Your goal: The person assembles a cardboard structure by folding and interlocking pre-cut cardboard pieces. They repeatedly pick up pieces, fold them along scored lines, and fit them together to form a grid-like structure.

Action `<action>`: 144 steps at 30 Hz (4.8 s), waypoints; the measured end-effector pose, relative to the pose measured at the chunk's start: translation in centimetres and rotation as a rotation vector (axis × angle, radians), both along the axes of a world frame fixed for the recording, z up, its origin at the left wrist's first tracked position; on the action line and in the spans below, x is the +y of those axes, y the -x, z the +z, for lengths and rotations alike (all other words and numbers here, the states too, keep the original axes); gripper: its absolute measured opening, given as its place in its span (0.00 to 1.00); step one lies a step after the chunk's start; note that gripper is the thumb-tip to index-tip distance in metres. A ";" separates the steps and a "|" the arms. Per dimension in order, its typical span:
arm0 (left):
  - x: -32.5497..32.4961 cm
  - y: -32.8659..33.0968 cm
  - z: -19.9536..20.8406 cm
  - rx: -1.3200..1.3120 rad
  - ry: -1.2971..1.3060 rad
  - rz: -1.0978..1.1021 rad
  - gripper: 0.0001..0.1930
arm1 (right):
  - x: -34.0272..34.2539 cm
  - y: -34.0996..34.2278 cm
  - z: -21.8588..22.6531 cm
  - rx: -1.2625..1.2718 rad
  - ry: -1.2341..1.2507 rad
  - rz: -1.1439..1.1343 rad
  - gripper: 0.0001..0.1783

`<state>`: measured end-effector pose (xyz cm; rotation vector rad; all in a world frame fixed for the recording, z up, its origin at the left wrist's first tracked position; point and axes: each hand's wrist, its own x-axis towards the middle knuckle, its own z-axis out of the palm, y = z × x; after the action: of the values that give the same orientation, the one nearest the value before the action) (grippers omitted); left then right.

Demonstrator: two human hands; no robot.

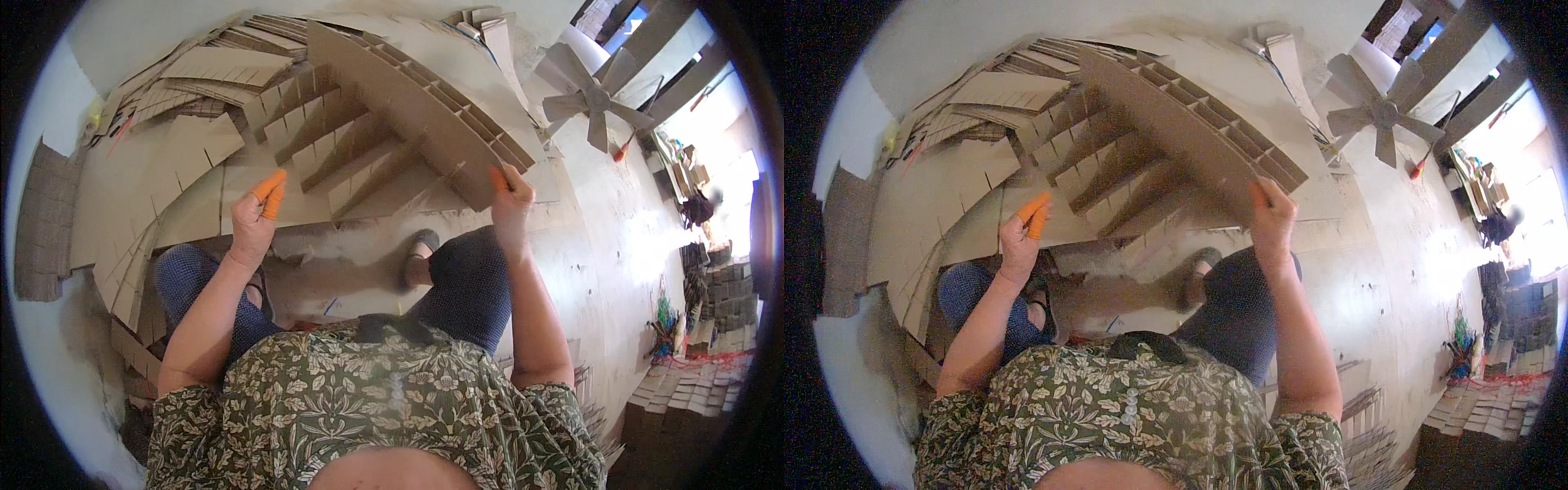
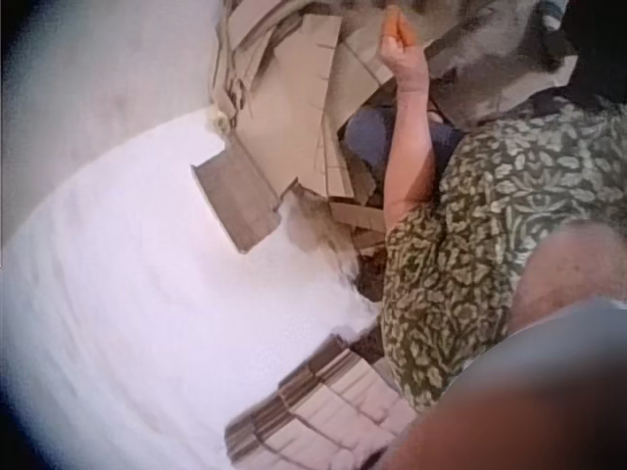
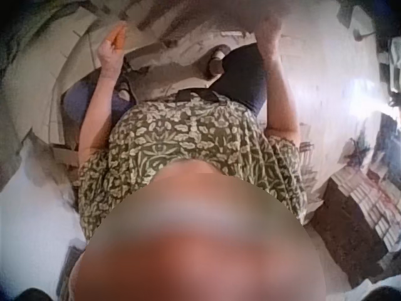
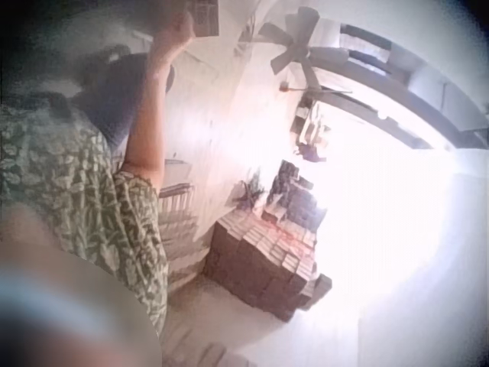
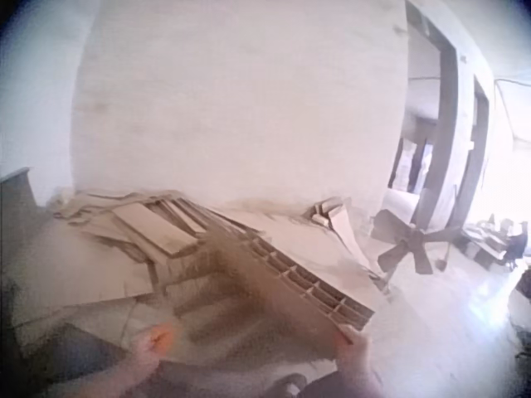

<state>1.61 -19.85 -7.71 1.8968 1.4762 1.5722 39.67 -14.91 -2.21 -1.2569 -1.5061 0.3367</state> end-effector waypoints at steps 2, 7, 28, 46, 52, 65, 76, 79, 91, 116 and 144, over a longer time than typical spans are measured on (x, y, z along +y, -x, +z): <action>-0.2 -0.8 0.4 -0.001 0.018 -0.029 0.12 | 0.1 -0.1 -1.2 0.021 -0.012 0.062 0.05; -0.2 -1.1 0.2 -0.006 -0.003 -0.060 0.12 | -0.4 -1.0 -1.4 -0.064 0.041 -0.018 0.05; 4.1 11.2 0.3 0.700 0.090 0.702 0.22 | 1.3 -2.2 -4.9 -0.324 0.056 0.036 0.23; -1.5 -0.8 4.6 0.388 -0.285 -0.114 0.13 | -5.6 11.1 5.9 0.893 0.662 0.752 0.21; -2.5 -4.7 5.1 0.509 -0.537 -0.079 0.13 | -6.9 5.1 3.7 -0.121 0.238 0.269 0.15; -5.5 -6.4 -1.5 0.416 -0.067 -0.429 0.13 | -5.9 -3.2 3.0 0.548 0.010 0.043 0.12; -2.9 -4.6 -5.1 0.428 0.230 -0.420 0.10 | -2.5 -2.0 0.3 0.140 0.042 -0.014 0.10; -2.5 -4.6 -6.9 0.413 0.228 -0.390 0.10 | -2.4 -1.1 0.4 0.094 0.019 -0.002 0.10; -2.4 -5.0 -7.2 0.517 0.309 -0.390 0.11 | -2.5 0.4 0.9 0.055 0.106 -0.081 0.09; 1.6 8.1 0.4 0.411 0.131 0.427 0.20 | 0.7 -2.8 -7.1 -0.240 0.115 -0.141 0.09; 1.9 9.3 6.0 0.487 -0.451 0.426 0.14 | -6.6 9.9 4.0 0.424 0.427 0.492 0.14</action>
<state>-7.70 -17.97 -1.74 2.4798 1.9592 1.8333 29.82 -21.56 1.76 -1.0247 -1.3904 1.2221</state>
